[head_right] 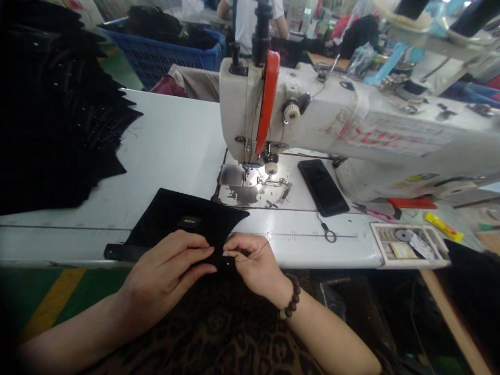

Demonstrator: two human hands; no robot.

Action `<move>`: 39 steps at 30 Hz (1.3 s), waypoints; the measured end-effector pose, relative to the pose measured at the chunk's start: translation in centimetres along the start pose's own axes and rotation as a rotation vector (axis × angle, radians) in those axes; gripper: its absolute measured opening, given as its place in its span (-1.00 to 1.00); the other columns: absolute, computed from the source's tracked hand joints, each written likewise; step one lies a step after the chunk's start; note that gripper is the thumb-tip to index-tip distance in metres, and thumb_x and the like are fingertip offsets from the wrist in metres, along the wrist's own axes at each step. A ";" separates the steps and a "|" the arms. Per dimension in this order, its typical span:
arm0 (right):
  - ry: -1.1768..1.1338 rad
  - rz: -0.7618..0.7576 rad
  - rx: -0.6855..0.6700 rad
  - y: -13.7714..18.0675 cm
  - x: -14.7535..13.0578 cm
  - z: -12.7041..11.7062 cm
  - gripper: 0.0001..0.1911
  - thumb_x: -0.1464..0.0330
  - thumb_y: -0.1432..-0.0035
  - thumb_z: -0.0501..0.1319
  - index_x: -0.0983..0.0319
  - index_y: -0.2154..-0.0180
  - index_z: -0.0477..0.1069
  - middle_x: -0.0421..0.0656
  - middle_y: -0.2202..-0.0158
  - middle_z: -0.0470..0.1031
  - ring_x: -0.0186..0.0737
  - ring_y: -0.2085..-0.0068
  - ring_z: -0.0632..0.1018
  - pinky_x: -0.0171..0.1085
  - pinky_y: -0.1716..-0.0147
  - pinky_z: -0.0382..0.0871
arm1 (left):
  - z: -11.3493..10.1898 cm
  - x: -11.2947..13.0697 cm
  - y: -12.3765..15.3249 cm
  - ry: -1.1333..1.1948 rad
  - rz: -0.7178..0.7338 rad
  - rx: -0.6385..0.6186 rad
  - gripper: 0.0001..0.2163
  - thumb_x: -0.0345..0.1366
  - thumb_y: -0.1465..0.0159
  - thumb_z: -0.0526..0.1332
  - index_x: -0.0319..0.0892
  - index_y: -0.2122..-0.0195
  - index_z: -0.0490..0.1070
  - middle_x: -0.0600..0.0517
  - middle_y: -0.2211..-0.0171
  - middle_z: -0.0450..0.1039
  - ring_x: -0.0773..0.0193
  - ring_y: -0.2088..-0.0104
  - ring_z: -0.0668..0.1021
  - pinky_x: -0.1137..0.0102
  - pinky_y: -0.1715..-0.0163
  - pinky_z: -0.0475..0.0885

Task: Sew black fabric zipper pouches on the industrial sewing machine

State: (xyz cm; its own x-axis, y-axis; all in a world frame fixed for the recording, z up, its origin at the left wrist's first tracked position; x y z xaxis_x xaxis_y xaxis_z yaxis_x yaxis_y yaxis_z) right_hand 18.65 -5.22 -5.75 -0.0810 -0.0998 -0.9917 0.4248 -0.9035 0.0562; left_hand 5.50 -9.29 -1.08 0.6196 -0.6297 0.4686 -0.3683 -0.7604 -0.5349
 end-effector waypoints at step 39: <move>-0.113 0.332 -0.038 0.9 1.4 -0.6 -0.76 0.25 0.11 0.31 0.28 0.41 0.44 -0.26 0.56 0.35 -0.44 0.55 0.26 -0.40 0.54 0.12 | 0.4 0.0 -0.1 -0.097 0.064 -0.096 -0.87 -0.45 -0.21 0.13 -0.31 0.22 0.38 -0.08 0.34 0.38 0.24 0.34 0.39 0.33 0.38 0.36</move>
State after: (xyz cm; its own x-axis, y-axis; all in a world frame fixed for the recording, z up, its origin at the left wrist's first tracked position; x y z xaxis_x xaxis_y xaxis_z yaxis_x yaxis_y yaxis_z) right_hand 19.45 -5.93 -7.13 -0.0315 -0.4327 -0.9010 0.4780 -0.7982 0.3666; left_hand 5.79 -9.18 -1.29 0.6555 -0.6622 0.3630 -0.4704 -0.7341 -0.4897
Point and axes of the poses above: each hand's wrist, its own y-axis away from the middle knuckle, its own z-axis out of the palm, x = y × z, the point moved 5 cm from there along -y, towards the middle knuckle
